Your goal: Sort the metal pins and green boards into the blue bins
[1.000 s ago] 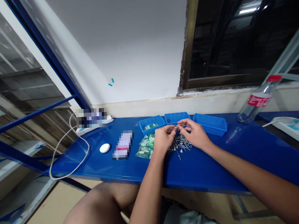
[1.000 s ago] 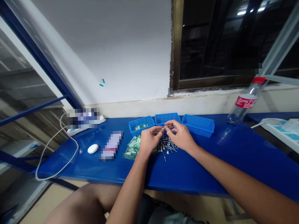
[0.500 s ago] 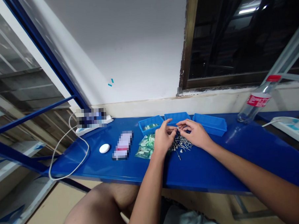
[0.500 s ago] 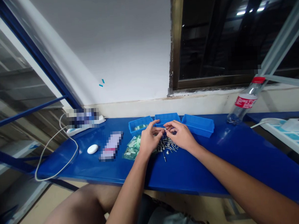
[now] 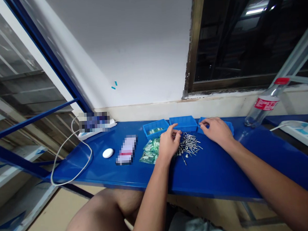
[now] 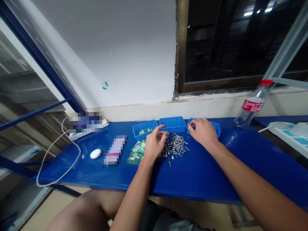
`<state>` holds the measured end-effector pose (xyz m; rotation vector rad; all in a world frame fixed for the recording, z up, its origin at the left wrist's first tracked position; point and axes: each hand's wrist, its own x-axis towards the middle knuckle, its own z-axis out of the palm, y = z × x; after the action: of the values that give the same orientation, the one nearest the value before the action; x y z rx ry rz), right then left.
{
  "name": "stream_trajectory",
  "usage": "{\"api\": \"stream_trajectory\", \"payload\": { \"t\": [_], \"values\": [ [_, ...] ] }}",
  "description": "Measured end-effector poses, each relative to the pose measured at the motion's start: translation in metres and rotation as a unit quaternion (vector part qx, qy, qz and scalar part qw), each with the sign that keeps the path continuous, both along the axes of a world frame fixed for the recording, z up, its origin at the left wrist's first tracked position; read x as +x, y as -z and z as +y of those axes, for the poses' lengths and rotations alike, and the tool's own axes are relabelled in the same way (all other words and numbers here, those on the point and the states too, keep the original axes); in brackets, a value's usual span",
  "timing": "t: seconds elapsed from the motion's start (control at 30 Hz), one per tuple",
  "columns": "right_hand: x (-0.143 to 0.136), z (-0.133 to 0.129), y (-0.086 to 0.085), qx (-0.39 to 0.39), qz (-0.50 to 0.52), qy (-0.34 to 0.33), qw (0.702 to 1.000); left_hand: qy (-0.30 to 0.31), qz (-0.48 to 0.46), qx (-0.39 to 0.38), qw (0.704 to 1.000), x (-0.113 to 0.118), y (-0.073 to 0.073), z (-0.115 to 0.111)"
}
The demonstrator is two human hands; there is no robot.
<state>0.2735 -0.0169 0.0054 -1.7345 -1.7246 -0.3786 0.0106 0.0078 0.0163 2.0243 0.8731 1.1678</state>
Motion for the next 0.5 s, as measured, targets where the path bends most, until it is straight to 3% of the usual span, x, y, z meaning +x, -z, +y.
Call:
{"api": "stream_trajectory", "payload": {
  "t": [0.1, 0.23, 0.3, 0.5],
  "values": [
    [-0.021, -0.006, -0.007, 0.041, 0.009, -0.077, 0.996, -0.003, -0.001, -0.003, 1.000, 0.000, 0.001, 0.000],
    [-0.058, -0.016, -0.009, -0.032, 0.043, -0.284, 0.957, -0.003, -0.007, 0.002, 1.000, 0.000, 0.000, 0.000],
    [-0.072, -0.018, -0.006, -0.068, 0.047, -0.351, 0.933, -0.008, -0.007, 0.007, 1.000, 0.000, 0.000, 0.000],
    [-0.082, -0.012, 0.003, -0.104, 0.022, -0.378, 0.920, -0.034, -0.012, 0.009, 0.999, -0.001, -0.001, 0.001]
  ]
}}
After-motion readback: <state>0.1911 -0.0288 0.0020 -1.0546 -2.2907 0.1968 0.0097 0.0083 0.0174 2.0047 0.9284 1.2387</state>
